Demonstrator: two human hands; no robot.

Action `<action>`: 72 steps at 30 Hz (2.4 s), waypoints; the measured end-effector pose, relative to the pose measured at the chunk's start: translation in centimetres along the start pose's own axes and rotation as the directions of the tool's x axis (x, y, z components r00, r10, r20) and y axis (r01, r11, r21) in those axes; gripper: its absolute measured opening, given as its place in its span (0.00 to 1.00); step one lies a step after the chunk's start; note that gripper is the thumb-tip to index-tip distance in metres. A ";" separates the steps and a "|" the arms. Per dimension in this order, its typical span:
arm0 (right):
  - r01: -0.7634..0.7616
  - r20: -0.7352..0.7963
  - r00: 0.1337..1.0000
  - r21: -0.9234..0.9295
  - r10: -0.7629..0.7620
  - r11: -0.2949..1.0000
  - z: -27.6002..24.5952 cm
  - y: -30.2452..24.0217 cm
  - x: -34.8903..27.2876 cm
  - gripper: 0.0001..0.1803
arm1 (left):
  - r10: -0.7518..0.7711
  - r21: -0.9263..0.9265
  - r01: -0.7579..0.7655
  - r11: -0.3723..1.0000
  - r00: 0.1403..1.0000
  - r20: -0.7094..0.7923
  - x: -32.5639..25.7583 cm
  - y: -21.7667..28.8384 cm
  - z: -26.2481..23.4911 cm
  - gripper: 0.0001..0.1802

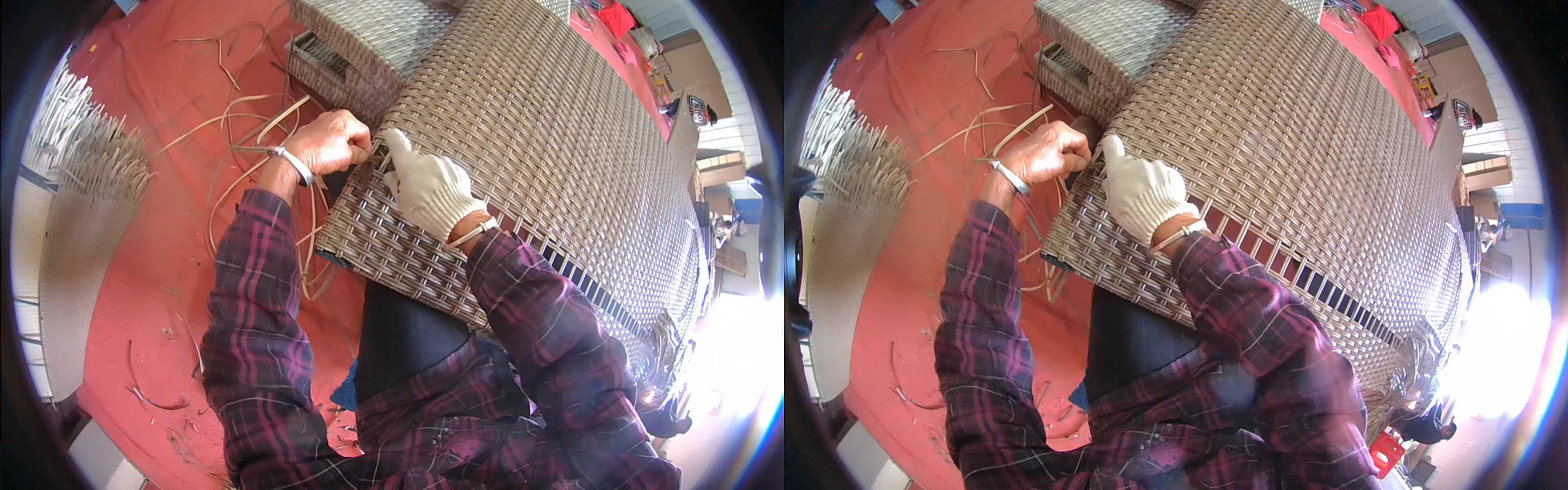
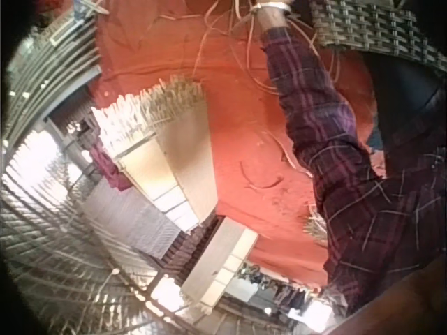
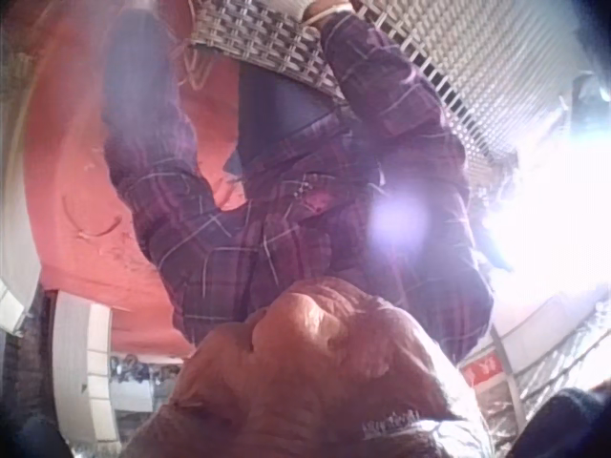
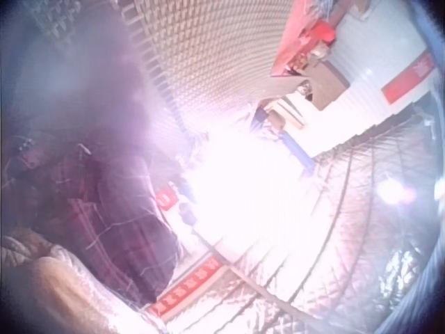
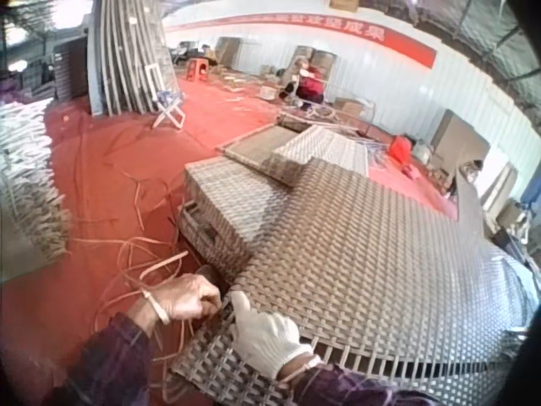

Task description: The person weaves a large rectangular basket by hand, threading flexible reed strips through the existing grid. They repeatedly pull the reed through openings, tighten the weave, and adjust the basket's position on their lap.

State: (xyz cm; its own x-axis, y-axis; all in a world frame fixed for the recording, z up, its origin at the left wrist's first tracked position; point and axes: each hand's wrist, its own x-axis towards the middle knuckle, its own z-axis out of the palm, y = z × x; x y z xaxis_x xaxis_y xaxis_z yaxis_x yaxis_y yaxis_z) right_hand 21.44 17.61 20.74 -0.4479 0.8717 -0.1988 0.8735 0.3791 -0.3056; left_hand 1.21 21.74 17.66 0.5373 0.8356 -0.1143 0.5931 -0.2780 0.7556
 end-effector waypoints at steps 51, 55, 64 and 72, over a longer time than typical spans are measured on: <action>0.058 -0.327 0.945 0.207 0.014 0.977 3.0 1.3 0.3 0.29 | -0.043 -0.254 -0.013 0.967 0.976 -0.212 0.0 -1.8 3.1 0.07; 0.047 -0.332 0.922 0.602 0.197 0.797 3.7 1.6 0.5 0.25 | 0.042 -0.063 -0.065 0.996 0.947 -0.318 0.3 -0.6 3.2 0.07; 0.108 -0.282 0.905 0.877 0.318 0.468 2.7 2.5 0.2 0.17 | 0.292 0.427 -0.129 0.895 0.894 -0.341 0.1 2.4 2.7 0.02; 0.146 -0.208 0.883 0.973 0.420 0.177 -1.3 5.9 -7.7 0.15 | 0.526 0.284 -0.455 0.844 0.806 -0.271 2.6 9.3 6.9 0.08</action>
State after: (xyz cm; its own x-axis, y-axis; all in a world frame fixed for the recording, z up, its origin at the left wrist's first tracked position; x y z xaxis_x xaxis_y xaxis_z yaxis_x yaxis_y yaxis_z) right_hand 30.33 13.58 21.68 0.0112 0.9939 -0.1099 -0.0968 -0.1084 -0.9894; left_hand 12.28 18.02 19.95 0.5828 0.6556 0.4801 0.4262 -0.7496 0.5064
